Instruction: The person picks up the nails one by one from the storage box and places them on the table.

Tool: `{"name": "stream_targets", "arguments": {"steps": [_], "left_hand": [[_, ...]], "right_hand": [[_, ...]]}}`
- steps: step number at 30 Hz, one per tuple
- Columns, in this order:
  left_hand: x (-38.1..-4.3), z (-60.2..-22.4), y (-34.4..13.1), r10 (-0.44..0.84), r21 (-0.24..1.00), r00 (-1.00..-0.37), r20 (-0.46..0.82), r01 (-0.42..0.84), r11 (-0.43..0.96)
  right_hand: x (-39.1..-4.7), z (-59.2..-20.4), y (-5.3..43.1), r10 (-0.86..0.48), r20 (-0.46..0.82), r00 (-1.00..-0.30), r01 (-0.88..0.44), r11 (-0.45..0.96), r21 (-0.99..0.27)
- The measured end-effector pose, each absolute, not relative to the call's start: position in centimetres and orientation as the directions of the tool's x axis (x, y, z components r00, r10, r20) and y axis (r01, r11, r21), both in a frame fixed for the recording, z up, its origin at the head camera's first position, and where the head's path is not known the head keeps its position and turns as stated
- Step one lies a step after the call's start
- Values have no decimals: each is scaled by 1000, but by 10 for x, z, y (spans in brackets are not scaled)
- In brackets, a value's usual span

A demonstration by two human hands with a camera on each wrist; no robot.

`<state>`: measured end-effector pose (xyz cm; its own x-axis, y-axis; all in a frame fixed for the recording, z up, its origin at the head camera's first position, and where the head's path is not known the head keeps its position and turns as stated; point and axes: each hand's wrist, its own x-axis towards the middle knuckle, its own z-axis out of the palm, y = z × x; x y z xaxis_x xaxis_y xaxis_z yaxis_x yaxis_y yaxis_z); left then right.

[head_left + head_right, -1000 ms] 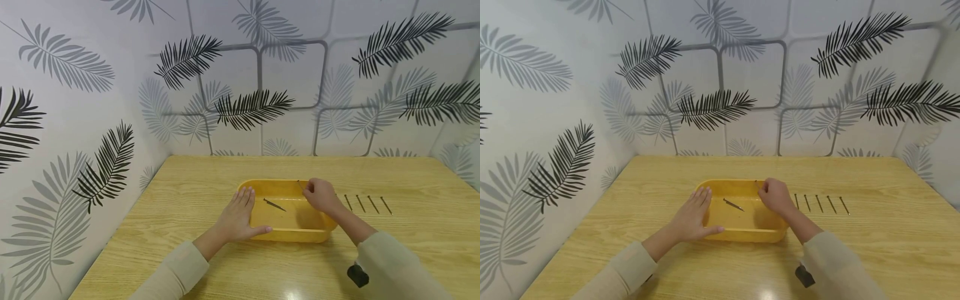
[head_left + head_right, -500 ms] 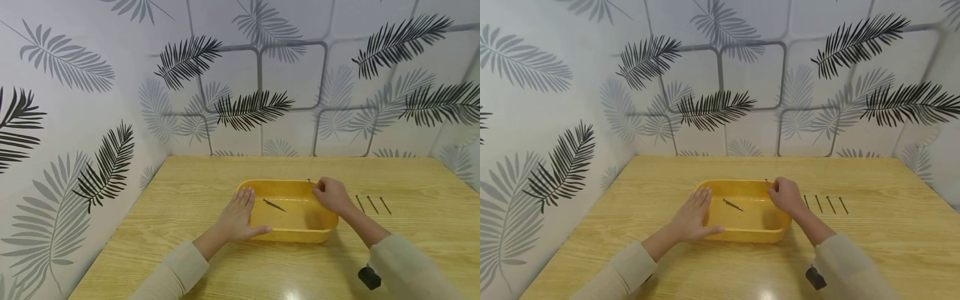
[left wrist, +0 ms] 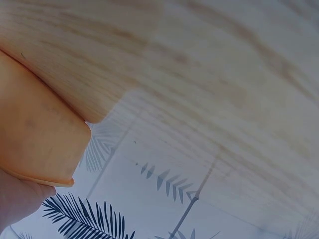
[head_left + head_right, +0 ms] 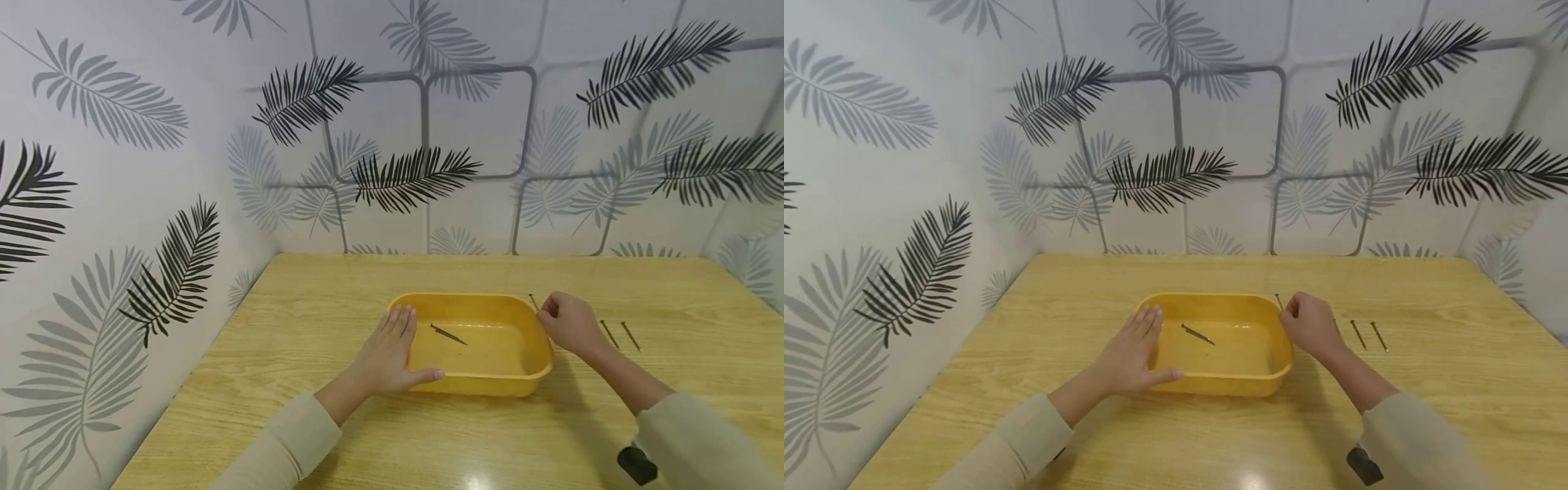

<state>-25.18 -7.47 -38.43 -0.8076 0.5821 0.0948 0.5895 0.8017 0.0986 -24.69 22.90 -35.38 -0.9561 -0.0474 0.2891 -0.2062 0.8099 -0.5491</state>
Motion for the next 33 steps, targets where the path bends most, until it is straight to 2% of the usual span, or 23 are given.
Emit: {"name": "stream_targets", "arguments": {"steps": [9,33], "left_hand": [[-251,-384,-74,584,88,-806,97,591,802],[-250,-381,-74,583,94,-807,96,590,802]], "right_hand": [[-240,-358,241,-43,246,-968,-178,809,-560],[-226,-373,263,-29,260,-965,-167,834,-526]]}}
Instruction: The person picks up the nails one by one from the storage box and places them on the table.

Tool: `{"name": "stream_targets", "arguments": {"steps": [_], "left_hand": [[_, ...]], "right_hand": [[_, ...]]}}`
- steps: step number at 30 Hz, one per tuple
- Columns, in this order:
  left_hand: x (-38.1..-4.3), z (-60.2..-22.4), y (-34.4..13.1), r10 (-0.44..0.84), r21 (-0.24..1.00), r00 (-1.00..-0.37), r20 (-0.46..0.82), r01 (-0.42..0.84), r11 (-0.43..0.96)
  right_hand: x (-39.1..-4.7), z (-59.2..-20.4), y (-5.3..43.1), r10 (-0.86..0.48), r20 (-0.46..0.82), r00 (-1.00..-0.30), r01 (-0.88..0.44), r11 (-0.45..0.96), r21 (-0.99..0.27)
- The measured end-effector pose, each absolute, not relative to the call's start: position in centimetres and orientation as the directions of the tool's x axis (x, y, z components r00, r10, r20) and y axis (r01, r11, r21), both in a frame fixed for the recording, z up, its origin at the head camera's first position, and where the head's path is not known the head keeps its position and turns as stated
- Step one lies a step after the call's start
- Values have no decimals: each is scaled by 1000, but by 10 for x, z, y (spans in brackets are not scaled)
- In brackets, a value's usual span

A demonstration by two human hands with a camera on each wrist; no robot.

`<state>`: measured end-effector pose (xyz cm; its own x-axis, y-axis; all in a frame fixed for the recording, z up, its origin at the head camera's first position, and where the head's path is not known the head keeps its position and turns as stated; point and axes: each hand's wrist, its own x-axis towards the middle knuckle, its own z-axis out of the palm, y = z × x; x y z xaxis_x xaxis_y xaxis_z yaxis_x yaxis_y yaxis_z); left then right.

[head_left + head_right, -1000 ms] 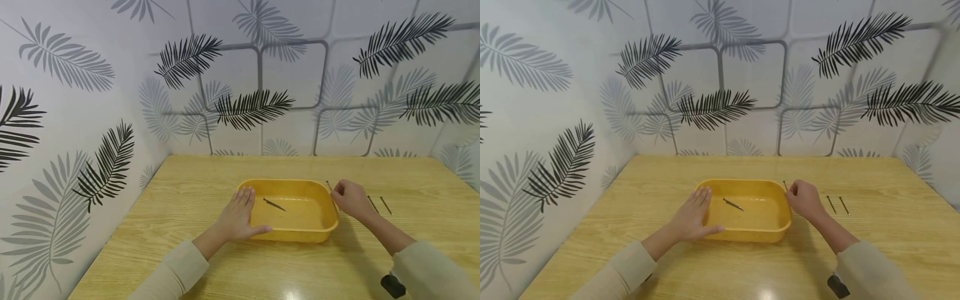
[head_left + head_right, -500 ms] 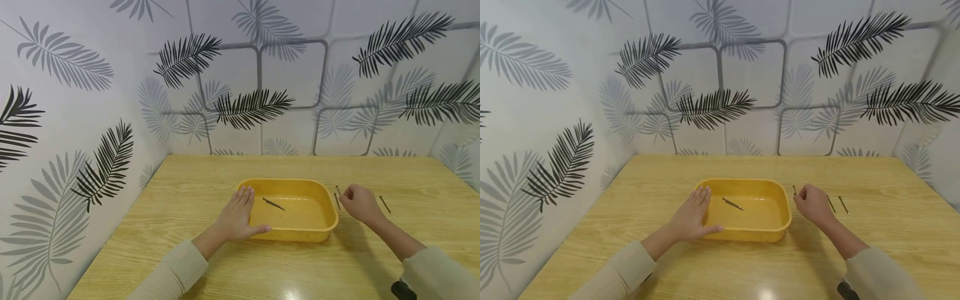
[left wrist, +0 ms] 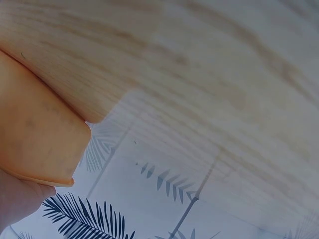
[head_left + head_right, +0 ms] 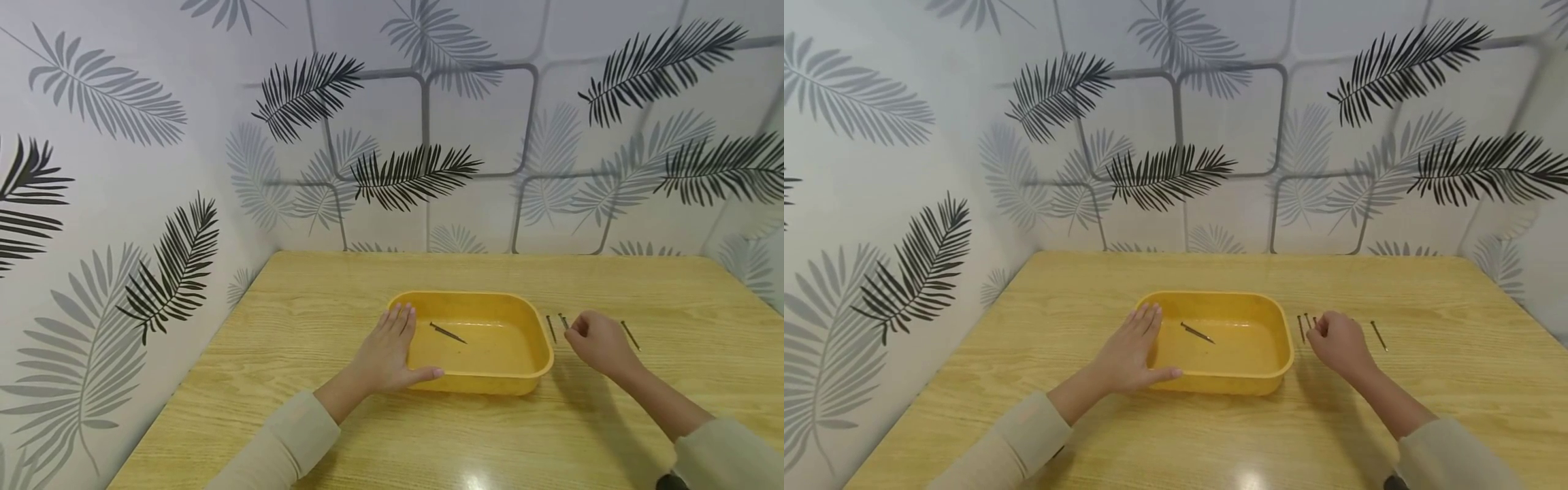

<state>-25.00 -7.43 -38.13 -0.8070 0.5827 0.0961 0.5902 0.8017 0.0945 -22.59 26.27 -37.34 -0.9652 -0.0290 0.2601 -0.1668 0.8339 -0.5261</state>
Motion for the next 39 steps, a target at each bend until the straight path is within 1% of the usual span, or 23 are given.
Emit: {"name": "stream_targets", "arguments": {"steps": [8,16,24,31,39], "left_hand": [[-251,-382,-74,583,89,-807,93,590,803],[-251,-382,-74,582,98,-808,89,589,802],[-251,-383,-74,586,99,-805,96,593,799],[-251,-382,-75,586,100,-804,100,594,798],[-251,-382,-74,583,101,-807,93,590,801]], "right_hand": [[-219,-376,261,-26,267,-963,-166,841,-515],[-214,-383,259,-9,202,-979,-115,847,-520],[-209,-392,258,-8,187,-982,-101,864,-493],[-208,-399,256,-29,203,-979,-123,876,-467],[-208,-404,256,-44,191,-981,-129,882,-454]]}}
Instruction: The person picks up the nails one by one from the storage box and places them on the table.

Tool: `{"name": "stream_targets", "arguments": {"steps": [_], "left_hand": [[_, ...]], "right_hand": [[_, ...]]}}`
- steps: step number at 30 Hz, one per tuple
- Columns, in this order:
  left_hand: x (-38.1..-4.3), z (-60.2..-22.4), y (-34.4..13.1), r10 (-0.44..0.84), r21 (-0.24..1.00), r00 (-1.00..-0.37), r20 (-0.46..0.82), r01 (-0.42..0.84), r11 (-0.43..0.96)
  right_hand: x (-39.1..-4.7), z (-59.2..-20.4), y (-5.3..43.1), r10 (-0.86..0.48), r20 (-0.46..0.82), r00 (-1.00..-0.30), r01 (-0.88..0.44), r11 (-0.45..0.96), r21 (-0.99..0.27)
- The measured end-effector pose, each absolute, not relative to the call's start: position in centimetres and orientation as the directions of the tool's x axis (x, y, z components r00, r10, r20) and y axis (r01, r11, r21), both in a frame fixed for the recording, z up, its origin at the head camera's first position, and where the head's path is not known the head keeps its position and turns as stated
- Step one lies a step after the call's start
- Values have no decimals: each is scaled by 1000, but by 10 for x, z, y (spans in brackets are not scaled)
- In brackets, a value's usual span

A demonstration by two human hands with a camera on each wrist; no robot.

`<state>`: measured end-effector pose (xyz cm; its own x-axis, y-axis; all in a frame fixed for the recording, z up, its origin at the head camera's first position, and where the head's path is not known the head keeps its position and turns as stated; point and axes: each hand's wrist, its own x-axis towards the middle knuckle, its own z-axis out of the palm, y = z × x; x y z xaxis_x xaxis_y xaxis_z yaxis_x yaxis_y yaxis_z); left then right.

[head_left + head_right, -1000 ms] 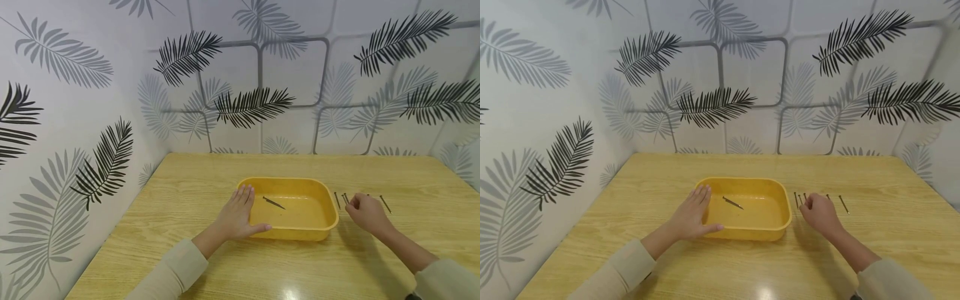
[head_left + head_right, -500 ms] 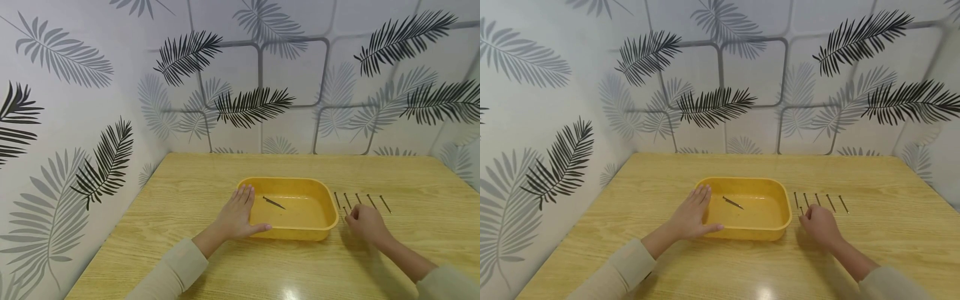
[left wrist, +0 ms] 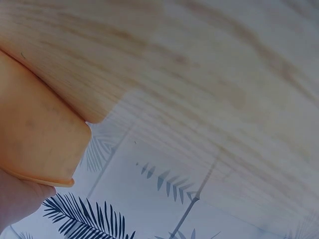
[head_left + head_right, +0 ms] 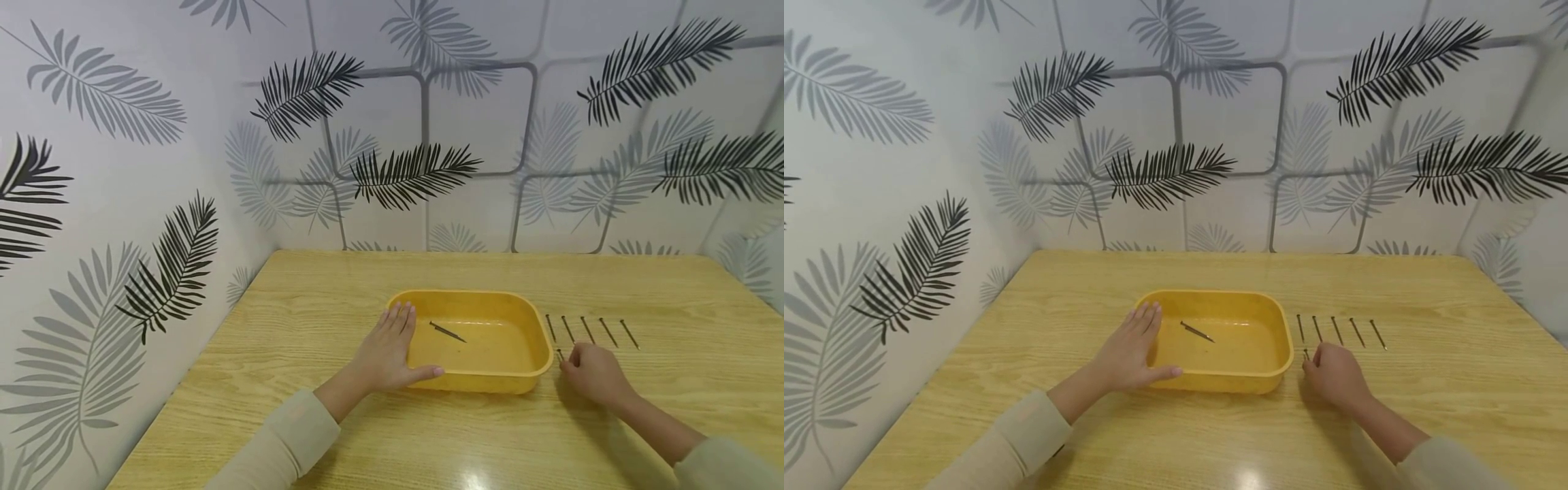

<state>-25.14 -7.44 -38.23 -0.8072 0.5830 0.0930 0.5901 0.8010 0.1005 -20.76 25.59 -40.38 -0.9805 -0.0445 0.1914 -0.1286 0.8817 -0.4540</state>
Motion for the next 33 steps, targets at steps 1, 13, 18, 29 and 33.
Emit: {"name": "stream_targets", "arguments": {"steps": [1,13,18,29,33], "left_hand": [[-251,-382,-74,583,101,-807,93,590,801],[-251,-382,-74,588,79,-803,101,595,800],[-251,-381,-74,586,78,-804,102,594,801],[-250,-382,-75,582,97,-808,95,589,802],[-250,-382,-75,583,98,-807,96,591,801]], "right_hand": [[-208,-404,256,-48,190,-981,-131,883,-451],[-207,-403,255,-69,115,-991,-112,895,-433],[-210,-400,255,-87,68,-994,-107,904,-414],[-212,-399,255,-103,1,-995,-94,905,-416],[-212,-397,255,-102,-13,-995,-88,906,-414]]}}
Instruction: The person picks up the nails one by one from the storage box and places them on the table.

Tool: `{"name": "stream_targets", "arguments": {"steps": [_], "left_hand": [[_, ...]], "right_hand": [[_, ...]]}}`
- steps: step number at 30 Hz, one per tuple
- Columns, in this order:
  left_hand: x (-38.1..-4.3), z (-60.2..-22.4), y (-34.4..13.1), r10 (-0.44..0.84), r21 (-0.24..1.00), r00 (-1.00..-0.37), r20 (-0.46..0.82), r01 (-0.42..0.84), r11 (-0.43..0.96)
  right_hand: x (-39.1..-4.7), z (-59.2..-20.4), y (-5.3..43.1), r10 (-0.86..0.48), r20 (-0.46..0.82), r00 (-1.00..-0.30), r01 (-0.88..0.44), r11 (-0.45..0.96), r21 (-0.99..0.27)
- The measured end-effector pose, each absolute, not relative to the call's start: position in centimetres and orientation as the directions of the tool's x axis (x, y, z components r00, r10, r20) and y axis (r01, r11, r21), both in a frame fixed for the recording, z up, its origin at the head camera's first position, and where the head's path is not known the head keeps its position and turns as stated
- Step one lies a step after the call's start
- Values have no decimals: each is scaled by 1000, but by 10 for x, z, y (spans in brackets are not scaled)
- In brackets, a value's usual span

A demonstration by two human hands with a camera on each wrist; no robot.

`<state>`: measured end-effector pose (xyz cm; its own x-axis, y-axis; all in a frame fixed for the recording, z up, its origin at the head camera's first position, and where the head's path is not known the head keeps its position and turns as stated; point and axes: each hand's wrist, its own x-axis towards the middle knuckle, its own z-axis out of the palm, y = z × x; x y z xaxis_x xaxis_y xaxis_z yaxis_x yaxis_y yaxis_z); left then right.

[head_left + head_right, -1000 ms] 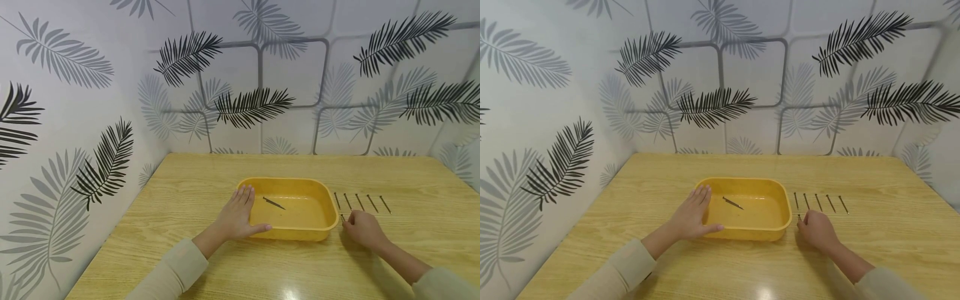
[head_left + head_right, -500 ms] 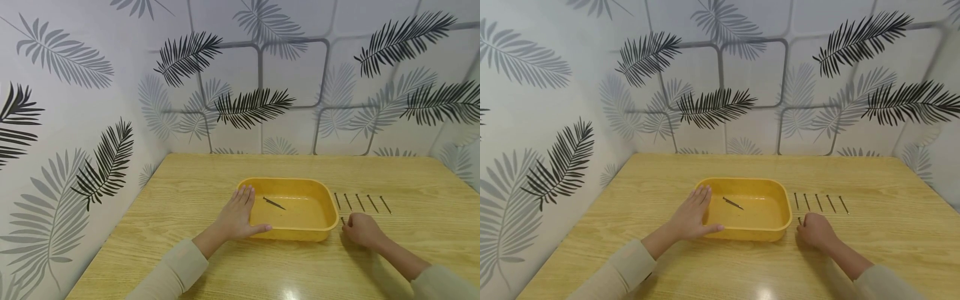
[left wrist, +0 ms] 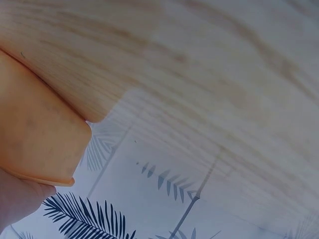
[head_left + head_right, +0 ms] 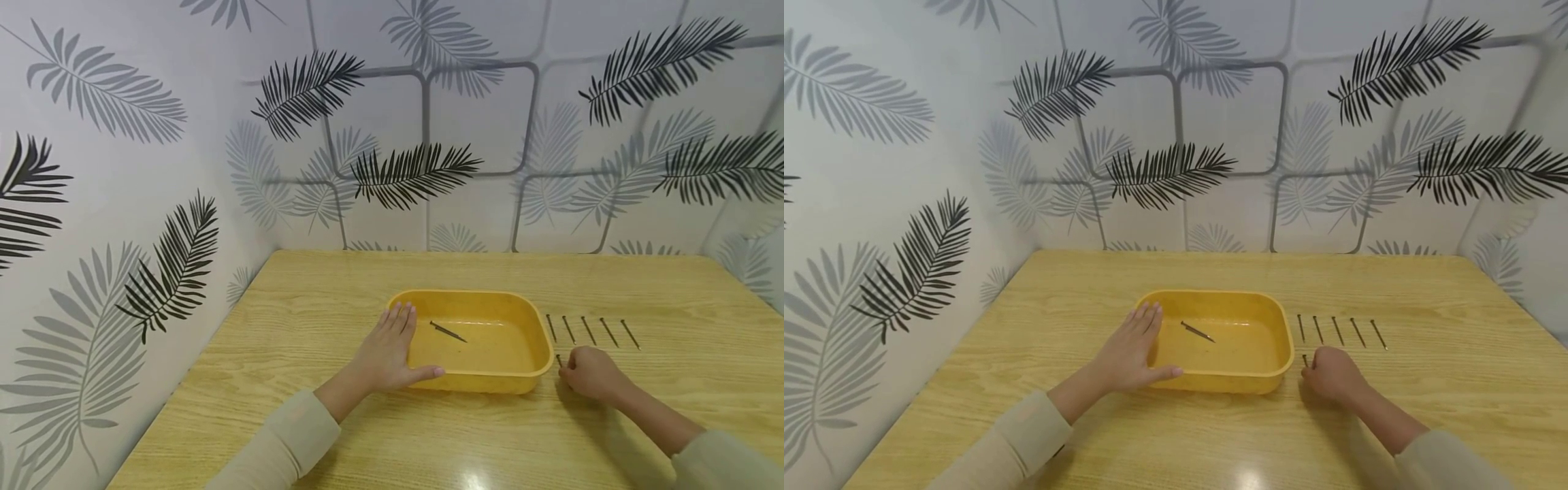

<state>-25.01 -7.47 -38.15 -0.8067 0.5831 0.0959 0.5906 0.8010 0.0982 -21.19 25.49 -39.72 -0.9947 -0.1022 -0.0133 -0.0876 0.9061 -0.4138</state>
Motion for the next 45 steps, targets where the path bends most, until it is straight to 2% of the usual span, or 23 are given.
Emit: {"name": "stream_targets", "arguments": {"steps": [7,18,38,45], "left_hand": [[-250,-382,-75,584,103,-806,94,591,800],[-252,-384,-74,583,92,-807,95,590,802],[-253,-382,-74,580,104,-810,86,586,804],[-252,-382,-74,580,113,-810,89,587,802]], "right_hand": [[-211,-393,257,-90,35,-995,-97,901,-423],[-215,-369,259,-85,272,-959,-216,839,-500],[-225,-345,239,-95,348,-933,-295,757,-584],[-228,-343,221,-120,312,-943,-301,707,-640]]}}
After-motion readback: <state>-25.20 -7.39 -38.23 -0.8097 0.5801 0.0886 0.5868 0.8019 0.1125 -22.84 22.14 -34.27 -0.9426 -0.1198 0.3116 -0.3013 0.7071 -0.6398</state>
